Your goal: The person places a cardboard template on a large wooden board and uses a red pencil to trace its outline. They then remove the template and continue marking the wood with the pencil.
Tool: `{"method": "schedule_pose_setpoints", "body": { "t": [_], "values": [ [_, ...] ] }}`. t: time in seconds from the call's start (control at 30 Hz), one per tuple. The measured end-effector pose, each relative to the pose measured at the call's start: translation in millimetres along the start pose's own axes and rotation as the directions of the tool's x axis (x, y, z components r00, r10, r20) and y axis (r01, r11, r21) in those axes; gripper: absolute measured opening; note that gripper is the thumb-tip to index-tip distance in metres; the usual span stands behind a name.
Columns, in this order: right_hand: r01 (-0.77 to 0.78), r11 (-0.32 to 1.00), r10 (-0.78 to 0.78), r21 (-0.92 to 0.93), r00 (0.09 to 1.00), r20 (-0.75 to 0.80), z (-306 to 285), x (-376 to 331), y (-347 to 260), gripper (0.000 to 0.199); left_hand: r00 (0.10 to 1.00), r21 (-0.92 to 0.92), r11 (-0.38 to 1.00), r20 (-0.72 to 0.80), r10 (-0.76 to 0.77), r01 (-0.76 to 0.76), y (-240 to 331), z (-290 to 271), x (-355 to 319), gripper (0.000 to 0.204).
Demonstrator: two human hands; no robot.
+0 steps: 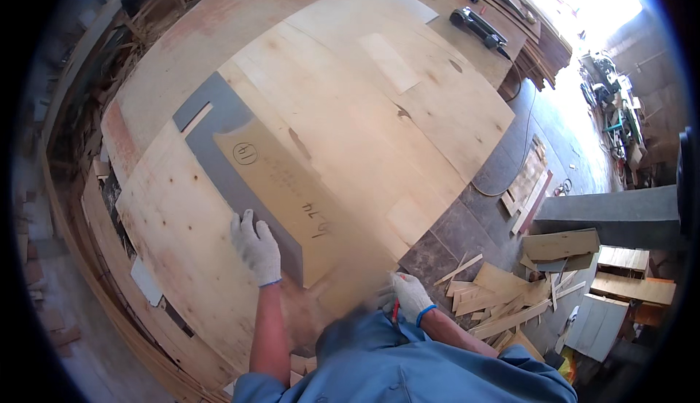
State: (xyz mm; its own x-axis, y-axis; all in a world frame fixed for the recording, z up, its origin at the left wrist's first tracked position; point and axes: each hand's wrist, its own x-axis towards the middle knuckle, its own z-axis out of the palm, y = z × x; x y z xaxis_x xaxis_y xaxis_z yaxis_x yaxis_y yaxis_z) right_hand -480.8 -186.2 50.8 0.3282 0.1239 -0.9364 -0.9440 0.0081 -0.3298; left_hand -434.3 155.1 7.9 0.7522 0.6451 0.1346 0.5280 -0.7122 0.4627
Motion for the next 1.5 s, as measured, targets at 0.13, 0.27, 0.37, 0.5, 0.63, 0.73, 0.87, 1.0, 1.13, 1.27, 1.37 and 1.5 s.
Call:
{"method": "schedule_pose_setpoints", "body": {
  "t": [0.13,0.27,0.37,0.5,0.63,0.73,0.87,1.0,1.13,1.27,1.37,1.5],
  "values": [
    [0.343,0.896,-0.379,-0.283,0.921,-0.085,1.5,-6.4,-7.6,0.031,1.0,-0.171,0.985,0.005,-0.001,0.002,22.8,-13.3,-2.1,0.045],
    [0.594,0.525,-0.739,-0.61,0.674,0.02,-37.3,34.2,-6.3,0.031,0.998,-0.223,0.975,0.044,0.037,-0.026,54.2,-10.3,5.5,0.048],
    [0.633,0.622,-0.748,-0.461,0.654,-0.113,-47.9,23.9,-44.0,0.031,0.992,-0.369,0.926,0.118,-0.036,0.078,88.0,4.4,13.9,0.046],
    [0.394,0.883,-0.466,-0.257,0.805,-0.367,-69.1,-2.8,-76.5,0.027,0.982,-0.263,0.948,0.004,0.188,-0.181,124.9,31.2,-4.2,0.04],
    [0.357,0.883,-0.461,-0.304,0.778,-0.427,-145.2,28.7,-52.9,0.025,0.914,-0.322,0.879,0.087,0.397,-0.352,143.6,52.2,-7.1,0.036],
    [0.352,0.912,-0.41,-0.21,0.786,-0.463,-171.9,42.8,-42.8,0.028,0.926,-0.426,0.833,-0.03,0.376,-0.352,114.9,68.5,-11.1,0.036],
    [0.343,0.927,-0.371,-0.149,0.792,-0.485,-176.9,38.3,-38.0,0.031,0.909,-0.271,0.87,-0.058,0.412,-0.412,79.4,61.1,15.0,0.03],
    [0.352,0.926,-0.375,-0.137,0.812,-0.447,-164.1,46.2,-36.6,0.034,0.948,-0.194,0.93,-0.007,0.318,-0.313,67.2,30.4,80.5,0.025],
    [0.4,0.91,-0.402,-0.112,0.782,-0.476,-129.5,41.1,-57.1,0.033,0.918,-0.159,0.91,-0.175,0.357,-0.384,51.5,50.5,148.0,0.024],
    [0.427,0.895,-0.437,-0.127,0.784,-0.441,-79.2,11.7,-85.9,0.03,0.836,-0.159,0.824,-0.195,0.513,-0.543,80.6,65.2,201.6,0.026],
    [0.425,0.905,-0.404,-0.024,0.84,-0.362,-47.8,7.5,-89.0,0.024,0.74,-0.162,0.73,-0.288,0.609,-0.664,115.3,77.6,219.7,0.025],
    [0.433,0.901,-0.381,0.037,0.828,-0.413,-16.9,-0.9,-91.4,0.023,0.916,-0.355,0.857,-0.285,0.281,-0.373,126.2,89.2,224.3,0.035]
  ]
}}
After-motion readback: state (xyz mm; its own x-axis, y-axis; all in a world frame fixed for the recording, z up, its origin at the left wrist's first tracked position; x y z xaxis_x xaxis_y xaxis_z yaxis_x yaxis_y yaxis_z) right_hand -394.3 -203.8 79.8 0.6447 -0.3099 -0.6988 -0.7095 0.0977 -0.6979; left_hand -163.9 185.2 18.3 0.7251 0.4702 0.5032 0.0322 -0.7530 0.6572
